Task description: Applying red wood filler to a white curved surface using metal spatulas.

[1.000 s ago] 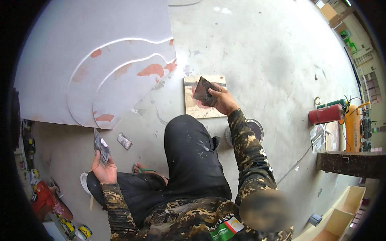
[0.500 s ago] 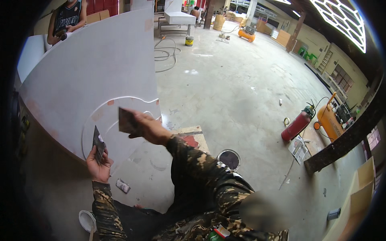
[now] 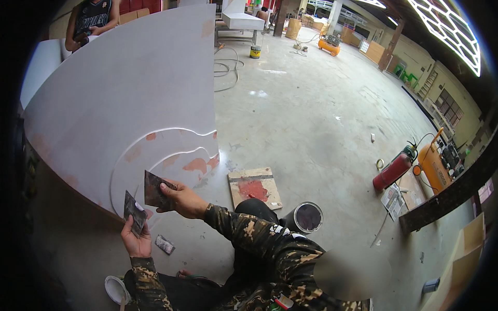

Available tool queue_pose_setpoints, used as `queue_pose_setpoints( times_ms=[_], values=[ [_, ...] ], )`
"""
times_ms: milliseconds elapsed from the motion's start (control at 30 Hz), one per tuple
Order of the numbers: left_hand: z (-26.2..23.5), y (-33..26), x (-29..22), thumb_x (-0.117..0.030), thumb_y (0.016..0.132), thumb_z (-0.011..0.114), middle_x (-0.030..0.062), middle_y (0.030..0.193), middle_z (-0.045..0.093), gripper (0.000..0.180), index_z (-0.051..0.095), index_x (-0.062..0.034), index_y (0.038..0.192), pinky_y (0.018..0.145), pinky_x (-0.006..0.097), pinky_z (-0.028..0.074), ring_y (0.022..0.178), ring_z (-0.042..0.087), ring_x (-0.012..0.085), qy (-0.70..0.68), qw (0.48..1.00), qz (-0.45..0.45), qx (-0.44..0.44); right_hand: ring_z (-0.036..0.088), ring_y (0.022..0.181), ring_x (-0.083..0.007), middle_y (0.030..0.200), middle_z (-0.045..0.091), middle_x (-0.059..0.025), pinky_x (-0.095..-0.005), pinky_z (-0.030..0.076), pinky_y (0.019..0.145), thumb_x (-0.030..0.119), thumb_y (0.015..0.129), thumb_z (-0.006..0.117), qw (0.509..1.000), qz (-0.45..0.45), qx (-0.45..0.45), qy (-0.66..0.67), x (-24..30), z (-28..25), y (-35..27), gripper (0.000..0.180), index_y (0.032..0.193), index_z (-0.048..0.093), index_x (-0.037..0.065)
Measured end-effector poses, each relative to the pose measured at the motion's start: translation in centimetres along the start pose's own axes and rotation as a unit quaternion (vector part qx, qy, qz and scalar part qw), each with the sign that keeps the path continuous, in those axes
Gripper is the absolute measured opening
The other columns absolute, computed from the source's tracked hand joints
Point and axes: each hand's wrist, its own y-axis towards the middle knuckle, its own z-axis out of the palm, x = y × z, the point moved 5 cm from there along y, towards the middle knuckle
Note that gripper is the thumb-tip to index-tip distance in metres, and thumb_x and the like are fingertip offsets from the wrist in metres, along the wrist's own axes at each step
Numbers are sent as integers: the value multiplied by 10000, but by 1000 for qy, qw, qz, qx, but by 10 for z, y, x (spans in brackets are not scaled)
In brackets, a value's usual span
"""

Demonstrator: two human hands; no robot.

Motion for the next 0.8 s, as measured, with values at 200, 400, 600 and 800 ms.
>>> queue_pose_setpoints(
  times_ms=[200,400,600,800],
  values=[
    [6,1,1,-144,961,631,99,1108,730,281,616,-30,1217,736,338,651,917,742,207,18,1000,23,6,616,1201,-239,1349,598,-64,-482,541,935,457,1064,458,998,-4,-38,52,-2,-5,-7,512,1459,449,131],
    [18,-3,4,-141,980,606,99,1120,729,264,619,-22,1215,769,336,649,940,738,211,13,999,40,-13,564,1279,-246,1421,553,-78,-543,472,1022,562,1038,423,992,22,-18,124,3,-5,-10,653,1514,391,115],
    [34,-12,7,-151,987,604,90,1120,725,265,610,-39,1227,771,336,652,937,737,199,38,999,13,-11,579,1235,-200,1397,570,-41,-454,517,937,469,1062,447,998,-7,-22,51,5,-2,-14,535,1504,429,169],
    [27,-21,-8,-230,1026,545,40,1185,706,334,591,-92,1327,731,295,605,994,710,155,128,989,68,-11,526,1316,-183,1518,480,-10,-407,506,964,330,1065,513,1000,-18,-19,14,-10,13,-5,499,1530,424,172]
  ],
)
